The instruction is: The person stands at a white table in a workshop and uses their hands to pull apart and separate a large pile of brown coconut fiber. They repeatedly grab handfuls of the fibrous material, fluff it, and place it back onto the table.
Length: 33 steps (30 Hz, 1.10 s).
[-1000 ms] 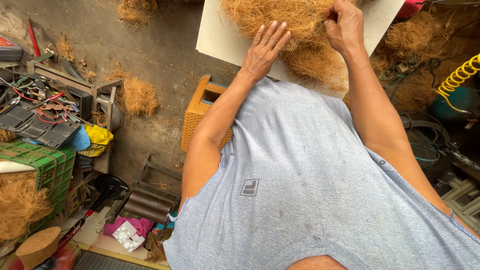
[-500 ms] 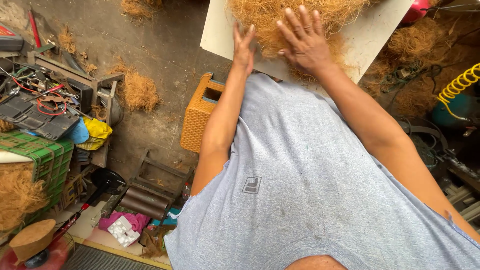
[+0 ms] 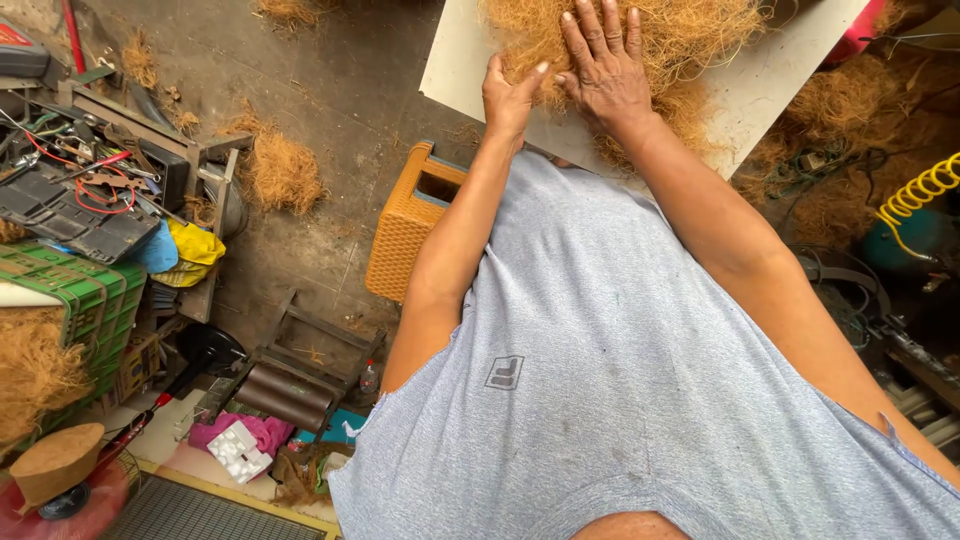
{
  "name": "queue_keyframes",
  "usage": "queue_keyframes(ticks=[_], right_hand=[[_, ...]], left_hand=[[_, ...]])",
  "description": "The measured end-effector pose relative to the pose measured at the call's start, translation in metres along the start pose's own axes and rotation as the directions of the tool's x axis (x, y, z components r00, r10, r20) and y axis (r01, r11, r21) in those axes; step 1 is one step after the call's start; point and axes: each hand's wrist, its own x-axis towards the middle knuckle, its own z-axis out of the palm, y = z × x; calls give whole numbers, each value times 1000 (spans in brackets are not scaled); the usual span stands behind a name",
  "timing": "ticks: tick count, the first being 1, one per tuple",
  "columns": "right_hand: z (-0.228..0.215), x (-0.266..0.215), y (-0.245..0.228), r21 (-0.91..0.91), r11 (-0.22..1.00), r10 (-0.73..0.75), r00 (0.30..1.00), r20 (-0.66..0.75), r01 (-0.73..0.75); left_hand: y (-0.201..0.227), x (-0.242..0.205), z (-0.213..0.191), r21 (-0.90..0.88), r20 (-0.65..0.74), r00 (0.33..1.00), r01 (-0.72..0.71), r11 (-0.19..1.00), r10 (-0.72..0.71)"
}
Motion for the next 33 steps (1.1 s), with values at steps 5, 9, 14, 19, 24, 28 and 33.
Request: queue_keyframes(ticks=[5, 9, 14, 19, 24, 28, 33], right_hand=[[8, 4, 1, -12, 1000, -15, 993, -116, 13], [7, 20, -3, -51, 999, -13, 985, -172, 4], [-18, 59, -24, -31, 999, 29, 991, 133, -25], [-11, 73, -20, 77, 996, 38, 995, 95, -45], [-6, 69, -18, 77, 995, -61, 998, -6, 61], [9, 74, -17, 70, 996, -48, 998, -50, 52], [6, 73, -22, 72, 996, -47, 993, -111, 55]], left_hand=[[-10, 14, -6, 89, -50, 999, 19, 996, -15], [-3, 17, -8, 108, -16, 999, 30, 994, -28], [4, 15, -9, 157, 8, 996, 85, 984, -87], [13, 13, -14, 86, -4, 1000, -1, 996, 2], [15, 17, -27, 190, 168, 886, -459, 868, 431], [14, 35, -38, 311, 356, 747, -661, 683, 561], [21, 43, -45, 285, 423, 738, -660, 695, 527]])
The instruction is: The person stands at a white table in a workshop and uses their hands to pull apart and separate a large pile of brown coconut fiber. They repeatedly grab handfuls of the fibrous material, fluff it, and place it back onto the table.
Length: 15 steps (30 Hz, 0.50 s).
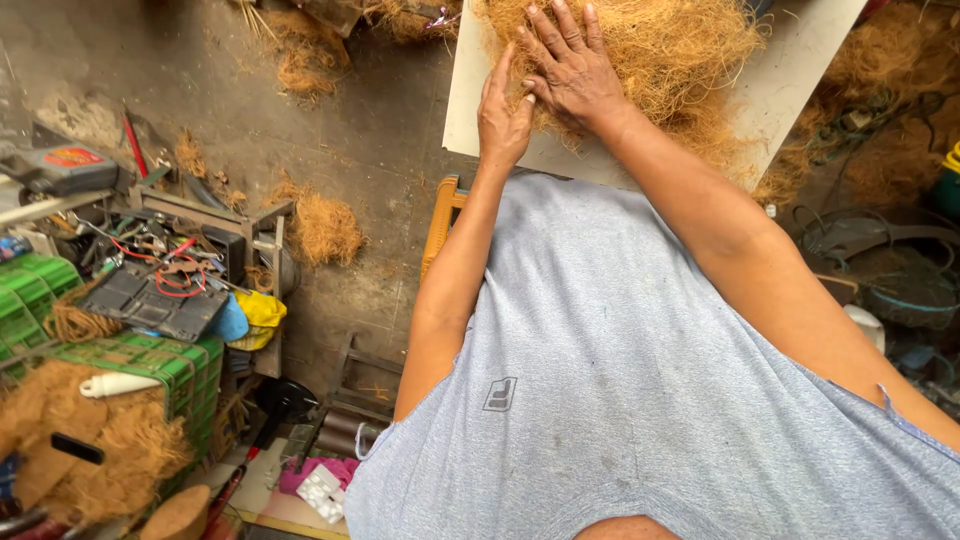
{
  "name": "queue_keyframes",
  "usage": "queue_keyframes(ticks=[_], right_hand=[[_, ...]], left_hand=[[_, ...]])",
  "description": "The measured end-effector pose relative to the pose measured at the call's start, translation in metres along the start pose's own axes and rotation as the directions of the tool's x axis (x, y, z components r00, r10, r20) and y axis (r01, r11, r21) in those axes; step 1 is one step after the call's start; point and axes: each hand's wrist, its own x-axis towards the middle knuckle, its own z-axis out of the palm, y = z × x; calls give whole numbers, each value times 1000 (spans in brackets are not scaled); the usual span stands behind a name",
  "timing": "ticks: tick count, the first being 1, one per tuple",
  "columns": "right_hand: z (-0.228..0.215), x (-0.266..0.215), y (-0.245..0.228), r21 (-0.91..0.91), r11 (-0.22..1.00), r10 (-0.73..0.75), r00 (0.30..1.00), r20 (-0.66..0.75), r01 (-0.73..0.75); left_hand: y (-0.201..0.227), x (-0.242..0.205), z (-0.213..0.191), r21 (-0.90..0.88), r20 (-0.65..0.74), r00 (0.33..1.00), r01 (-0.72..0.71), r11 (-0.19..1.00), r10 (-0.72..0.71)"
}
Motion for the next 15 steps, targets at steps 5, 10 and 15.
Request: queue_keyframes(ticks=[5, 10, 15], right_hand=[[-15, -17, 6, 50, 999, 19, 984, -177, -10], [-66, -65, 0, 186, 973, 203, 890, -408, -136], [-73, -136, 38, 324, 873, 483, 568, -666, -364]], left_hand=[[18, 4, -7, -50, -9, 1000, 20, 999, -20], [34, 6, -19, -102, 7, 989, 149, 984, -149], [42, 5, -31, -459, 37, 883, 431, 777, -468]])
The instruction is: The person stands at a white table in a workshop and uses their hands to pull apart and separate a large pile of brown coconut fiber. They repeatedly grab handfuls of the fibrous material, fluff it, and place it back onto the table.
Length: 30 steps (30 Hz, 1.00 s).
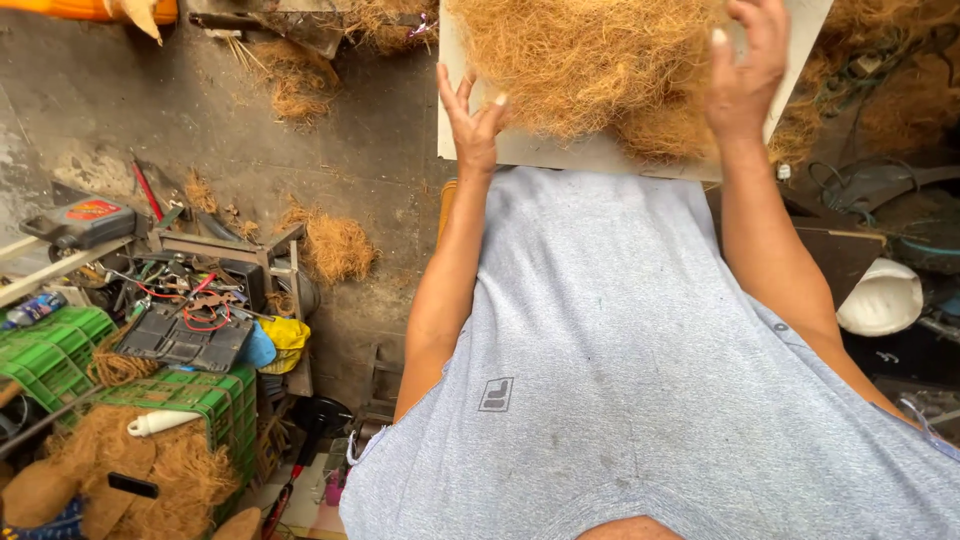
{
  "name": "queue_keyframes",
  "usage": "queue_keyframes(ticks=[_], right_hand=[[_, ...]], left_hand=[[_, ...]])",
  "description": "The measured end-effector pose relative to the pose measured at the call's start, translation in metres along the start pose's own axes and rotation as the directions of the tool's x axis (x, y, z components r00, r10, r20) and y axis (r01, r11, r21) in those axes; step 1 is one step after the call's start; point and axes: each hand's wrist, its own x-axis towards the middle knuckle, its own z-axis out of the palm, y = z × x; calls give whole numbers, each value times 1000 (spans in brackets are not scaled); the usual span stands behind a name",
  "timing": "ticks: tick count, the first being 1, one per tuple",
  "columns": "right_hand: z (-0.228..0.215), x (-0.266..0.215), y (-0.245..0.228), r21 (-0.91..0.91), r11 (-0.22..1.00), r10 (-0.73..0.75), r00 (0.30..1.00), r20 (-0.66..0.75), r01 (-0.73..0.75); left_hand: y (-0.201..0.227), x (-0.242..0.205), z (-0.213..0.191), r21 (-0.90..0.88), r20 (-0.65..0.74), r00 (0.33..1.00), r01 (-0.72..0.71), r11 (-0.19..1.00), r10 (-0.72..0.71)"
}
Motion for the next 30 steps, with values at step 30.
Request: queue_keyframes(ticks=[30], right_hand=[[-46, -103, 31, -400, 899, 417, 622, 663, -176]], left_hand=[[-125, -63, 107, 442, 874, 485, -821, 362, 34]])
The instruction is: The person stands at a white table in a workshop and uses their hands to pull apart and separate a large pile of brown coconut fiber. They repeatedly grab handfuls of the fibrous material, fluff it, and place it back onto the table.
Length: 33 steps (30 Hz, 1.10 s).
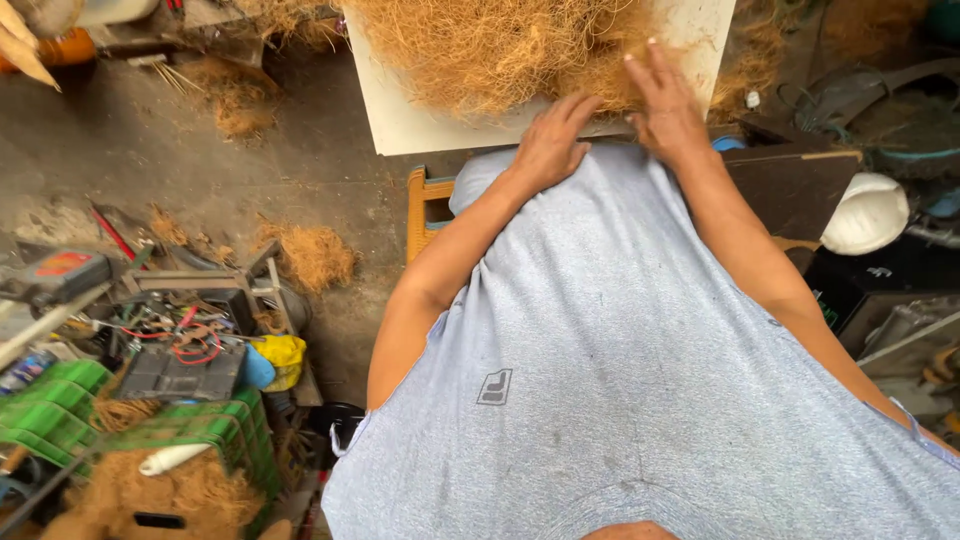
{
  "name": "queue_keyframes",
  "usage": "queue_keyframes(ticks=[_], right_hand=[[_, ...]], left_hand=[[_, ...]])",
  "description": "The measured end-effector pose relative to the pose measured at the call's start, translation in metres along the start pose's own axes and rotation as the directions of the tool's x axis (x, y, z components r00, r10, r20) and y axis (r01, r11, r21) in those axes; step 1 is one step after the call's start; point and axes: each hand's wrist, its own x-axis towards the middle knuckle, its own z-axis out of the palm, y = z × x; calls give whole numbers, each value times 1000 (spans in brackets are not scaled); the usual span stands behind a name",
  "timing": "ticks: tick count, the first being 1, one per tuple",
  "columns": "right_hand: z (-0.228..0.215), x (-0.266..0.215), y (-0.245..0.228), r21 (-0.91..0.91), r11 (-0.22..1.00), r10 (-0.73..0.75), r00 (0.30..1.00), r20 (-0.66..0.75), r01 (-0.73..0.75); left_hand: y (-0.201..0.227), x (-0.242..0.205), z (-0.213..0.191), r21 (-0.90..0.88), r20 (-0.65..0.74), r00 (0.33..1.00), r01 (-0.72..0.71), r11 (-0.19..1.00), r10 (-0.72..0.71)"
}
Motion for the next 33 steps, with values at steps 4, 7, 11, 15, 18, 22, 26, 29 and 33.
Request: queue_keyframes(ticks=[4, 7, 11, 15, 18, 22, 26, 29, 33], right_hand=[[34, 26, 61, -156, 931, -349, 929, -121, 330], [33, 33, 77, -96, 883, -469, 865, -179, 459], [3, 26, 74, -54, 832, -554, 818, -157, 553], [10, 36, 100, -120, 874, -472, 881, 21, 471], [28, 57, 143, -158, 837, -539, 839, -75, 524], [-1, 51, 127, -177, 795, -595, 802, -40, 581], [-15, 42, 127, -231, 834, -512, 859, 16, 502], [-28, 32, 125, -267, 850, -463, 886, 30, 454], [-60, 15, 104, -229, 873, -438, 899, 16, 430]], left_hand=[[3, 52, 42, 194, 23, 996, 76, 978, -82], [-6, 74, 71, 213, 45, 969, 229, 950, -243], [-5, 82, 89, 126, -133, 939, 333, 935, -316], [10, 88, 82, 128, -101, 926, 374, 919, -363], [-8, 93, 115, 127, -190, 911, 393, 911, -367], [-8, 94, 111, 87, -255, 890, 410, 908, -378], [-25, 101, 132, 132, -325, 887, 387, 913, -329], [-18, 105, 133, 226, -396, 886, 347, 910, -239], [-19, 107, 122, 278, -369, 907, 317, 907, -204]])
